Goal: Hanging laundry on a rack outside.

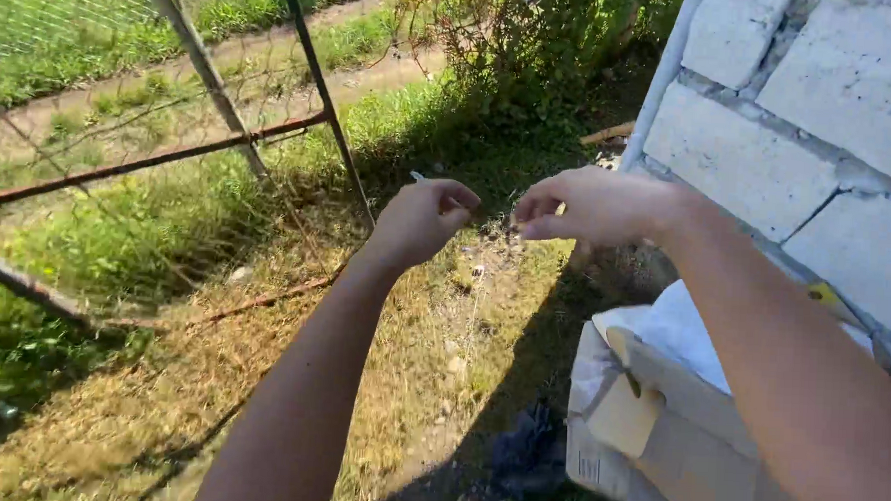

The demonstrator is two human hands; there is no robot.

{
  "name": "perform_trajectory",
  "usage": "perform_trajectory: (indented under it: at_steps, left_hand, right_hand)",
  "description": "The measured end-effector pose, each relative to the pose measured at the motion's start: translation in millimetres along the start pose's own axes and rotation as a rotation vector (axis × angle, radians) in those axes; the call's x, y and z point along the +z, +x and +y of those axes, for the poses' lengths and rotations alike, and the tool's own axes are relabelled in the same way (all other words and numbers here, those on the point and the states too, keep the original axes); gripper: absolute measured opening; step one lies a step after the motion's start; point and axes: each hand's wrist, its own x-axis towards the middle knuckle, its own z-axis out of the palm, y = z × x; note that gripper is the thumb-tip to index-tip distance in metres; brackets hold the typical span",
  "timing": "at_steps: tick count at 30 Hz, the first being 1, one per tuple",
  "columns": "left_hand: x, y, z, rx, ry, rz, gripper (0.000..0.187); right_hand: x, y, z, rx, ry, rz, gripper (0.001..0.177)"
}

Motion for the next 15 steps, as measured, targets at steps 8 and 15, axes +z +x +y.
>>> perform_trajectory:
  at_steps: [8,15]
  left_hand:
    - [33.2,190.6,-69.7,-0.066,-0.032,-0.164,0.029]
    - [52.1,387.5,-102.4,0.097,0.023,-0.232,0.031]
  right_hand:
    - [-39.0,180.9,70.5,-0.021,-0.077,0.412,0.073]
    - [-84.8,318.9,148.9,0.191,-0.141,0.375,0.082]
